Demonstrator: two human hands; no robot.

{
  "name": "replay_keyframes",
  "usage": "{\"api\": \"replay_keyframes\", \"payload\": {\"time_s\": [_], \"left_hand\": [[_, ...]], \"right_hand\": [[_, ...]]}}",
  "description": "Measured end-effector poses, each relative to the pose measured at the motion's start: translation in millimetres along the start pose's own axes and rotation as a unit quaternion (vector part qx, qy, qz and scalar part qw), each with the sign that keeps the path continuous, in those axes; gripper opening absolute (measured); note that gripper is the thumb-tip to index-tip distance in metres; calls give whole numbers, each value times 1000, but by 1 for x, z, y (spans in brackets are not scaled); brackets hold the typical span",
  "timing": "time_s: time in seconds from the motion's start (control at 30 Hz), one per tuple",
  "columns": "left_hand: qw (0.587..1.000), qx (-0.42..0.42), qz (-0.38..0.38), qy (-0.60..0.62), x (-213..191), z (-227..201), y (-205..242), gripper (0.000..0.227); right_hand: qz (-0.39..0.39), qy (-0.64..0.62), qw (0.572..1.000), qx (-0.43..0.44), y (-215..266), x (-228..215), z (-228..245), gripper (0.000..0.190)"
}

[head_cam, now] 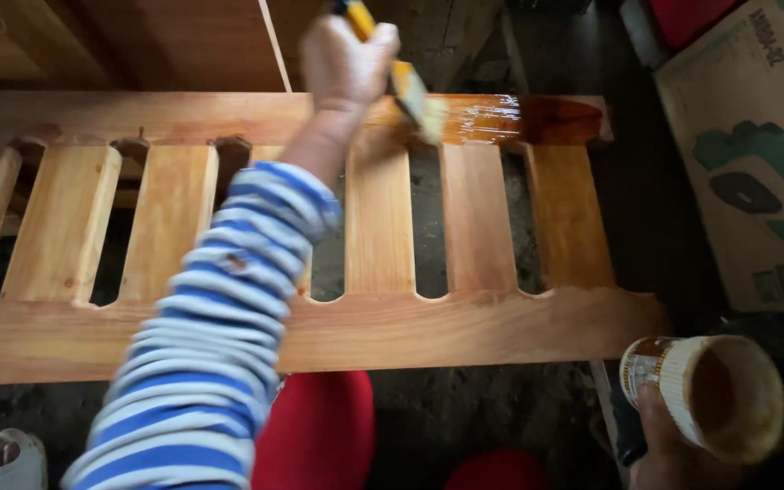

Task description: Applying stain or varnish to a wooden furniture component using a paintbrush

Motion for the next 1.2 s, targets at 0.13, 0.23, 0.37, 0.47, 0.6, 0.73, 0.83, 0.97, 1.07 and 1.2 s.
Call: {"api": "replay_keyframes", "payload": {"time_s": [0.13, 0.23, 0.37, 0.47, 0.6, 0.73, 0.83, 0.97, 1.07, 1.2], "left_hand": [[987, 129, -34, -91, -80, 29, -30, 30], [957, 215, -73, -179, -139, 31, -37, 36], [933, 281, -93, -205, -160, 1, -35, 28], [942, 291, -153, -66, -108, 2, -37, 26], [974, 213, -80, 15, -37, -25, -17, 28], [999, 36, -16, 21, -7, -5, -13, 34], [996, 74, -35, -35, -30, 26, -30, 35], [953, 226, -73, -188, -99, 32, -56, 31], [935, 272, -98, -205, -136, 1, -49, 24], [941, 273, -85, -179, -104, -11, -48, 28]], "right_hand": [[9, -6, 1000, -12, -11, 1, -3, 76], [17, -13, 1000, -23, -18, 2, -5, 75], [25, -17, 999, -35, -21, 5, -7, 75], [24, -13, 999, -40, -18, 6, -3, 75], [-15, -27, 995, -90, -17, 10, 13, 67], [-18, 0, 995, -93, -14, 6, 15, 68], [-14, 20, 995, -95, -11, 4, 16, 69], [-5, 32, 994, -107, -16, 8, 19, 71], [3, 42, 992, -116, -17, 8, 20, 72], [2, 62, 991, -122, -19, -1, 1, 73]]}}
Point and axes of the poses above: each hand's wrist, its own y-axis away from the middle knuckle, its own x-axis out of the palm, z = x × y, the point moved 5 cm from there along -y, towards the middle knuckle, and after that the axes turned 11 degrees about y, right-handed, at the moved point
